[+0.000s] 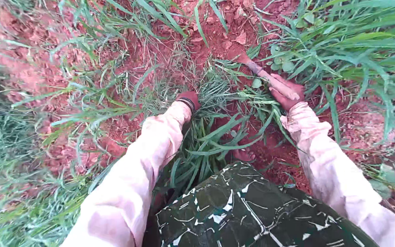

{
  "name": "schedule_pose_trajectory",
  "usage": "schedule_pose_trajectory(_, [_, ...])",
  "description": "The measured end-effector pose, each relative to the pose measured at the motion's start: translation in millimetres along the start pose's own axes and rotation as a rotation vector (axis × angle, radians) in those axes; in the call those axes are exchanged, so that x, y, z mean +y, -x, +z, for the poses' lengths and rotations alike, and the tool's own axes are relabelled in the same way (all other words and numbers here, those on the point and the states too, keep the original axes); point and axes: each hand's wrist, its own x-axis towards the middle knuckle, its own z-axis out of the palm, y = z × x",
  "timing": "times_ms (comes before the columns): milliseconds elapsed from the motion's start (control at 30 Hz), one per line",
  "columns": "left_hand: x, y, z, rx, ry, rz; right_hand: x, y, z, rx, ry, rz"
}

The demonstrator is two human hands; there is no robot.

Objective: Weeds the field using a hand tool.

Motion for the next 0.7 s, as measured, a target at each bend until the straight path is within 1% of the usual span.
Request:
schedule_pose_trajectory(67, [-13.3,-4.1,1.8,-0.012,0.069,0.044,2.6,-0.2,3.5,0.001,0.002,0.004])
schedule_pose_trajectory(100, [-19.9,-8.5,7.6,0.017,0.136,0.047,3.9,-0.6,4.3,0.001,-0.005,0.009])
schedule_pose_trajectory(167, [-18.7,-7.5,19.2,0.073,0.252,0.004,3.6,0.0,4.2,0.019,-0.029,-0.001])
schedule_pose_trajectory(233, [-12.0,-6.8,28.3,0.119,0.303,-0.071,3.1,0.0,5.5,0.046,-0.047,-0.033])
schedule_pose_trajectory(300, [-8.4,-6.5,29.9,0.139,0.298,-0.112,3.2,-0.9,6.1,0.054,-0.049,-0.035])
schedule_pose_trajectory(333, [-8.3,-5.8,27.7,0.130,0.267,-0.103,3.5,-0.5,6.2,0.054,-0.044,-0.032])
schedule_pose_trajectory(433, [-10.0,0.5,9.9,0.035,0.147,-0.001,4.1,2.2,3.9,0.040,-0.056,0.008])
schedule_pose_trajectory(567, [-10.5,3.3,4.5,-0.006,0.087,0.073,1.7,1.9,5.9,0.043,-0.053,-0.016])
schedule_pose_trajectory(633, [-6.9,0.9,6.1,-0.004,0.098,0.066,3.5,1.7,5.8,0.049,-0.035,-0.020])
schedule_pose_trajectory(700, [-9.5,1.2,9.8,0.018,0.198,0.049,11.2,3.6,7.6,0.067,-0.026,-0.038])
